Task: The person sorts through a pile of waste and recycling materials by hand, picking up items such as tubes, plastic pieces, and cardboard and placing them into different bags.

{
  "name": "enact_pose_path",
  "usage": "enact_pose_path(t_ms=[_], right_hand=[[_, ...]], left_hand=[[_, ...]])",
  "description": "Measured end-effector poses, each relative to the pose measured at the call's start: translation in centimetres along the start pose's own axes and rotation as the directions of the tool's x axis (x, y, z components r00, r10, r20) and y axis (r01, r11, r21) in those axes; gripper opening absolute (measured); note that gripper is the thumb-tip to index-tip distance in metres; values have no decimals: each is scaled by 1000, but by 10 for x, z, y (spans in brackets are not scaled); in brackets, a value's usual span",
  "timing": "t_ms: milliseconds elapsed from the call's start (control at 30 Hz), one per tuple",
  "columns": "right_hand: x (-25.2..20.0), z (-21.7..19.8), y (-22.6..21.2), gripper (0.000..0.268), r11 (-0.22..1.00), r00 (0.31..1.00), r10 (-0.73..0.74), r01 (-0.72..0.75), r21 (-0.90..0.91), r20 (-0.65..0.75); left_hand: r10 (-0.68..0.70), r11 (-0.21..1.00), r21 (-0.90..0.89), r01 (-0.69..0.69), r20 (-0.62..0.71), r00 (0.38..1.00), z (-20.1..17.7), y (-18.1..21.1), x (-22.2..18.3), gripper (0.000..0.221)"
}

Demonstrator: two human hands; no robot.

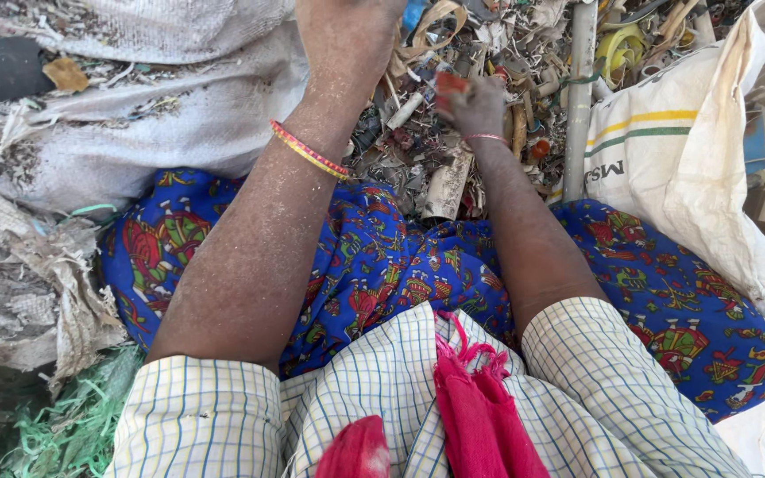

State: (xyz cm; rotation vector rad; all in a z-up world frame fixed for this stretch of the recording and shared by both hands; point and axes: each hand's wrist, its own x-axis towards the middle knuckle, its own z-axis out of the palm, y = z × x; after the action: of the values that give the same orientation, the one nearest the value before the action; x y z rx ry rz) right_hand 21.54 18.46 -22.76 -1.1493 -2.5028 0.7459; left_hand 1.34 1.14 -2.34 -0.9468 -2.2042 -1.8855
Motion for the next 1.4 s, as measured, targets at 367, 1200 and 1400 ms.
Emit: enact_pose_path(t_ms=[367,1200,1400], right_hand=[[1,-64,0,16,829,846,365,-485,277,388],[-7,-170,-193,25,493,935,-342,266,828,-97],[20,-146,-134,19,366,997,-73,51,929,-26]], left_hand=[[-73,993,-87,76,35,997,-8,9,-4,35],[64,910,-399,112,403,913,-7,51,-10,42],[-223,974,29,224,291,930,-3,46,-11,25]])
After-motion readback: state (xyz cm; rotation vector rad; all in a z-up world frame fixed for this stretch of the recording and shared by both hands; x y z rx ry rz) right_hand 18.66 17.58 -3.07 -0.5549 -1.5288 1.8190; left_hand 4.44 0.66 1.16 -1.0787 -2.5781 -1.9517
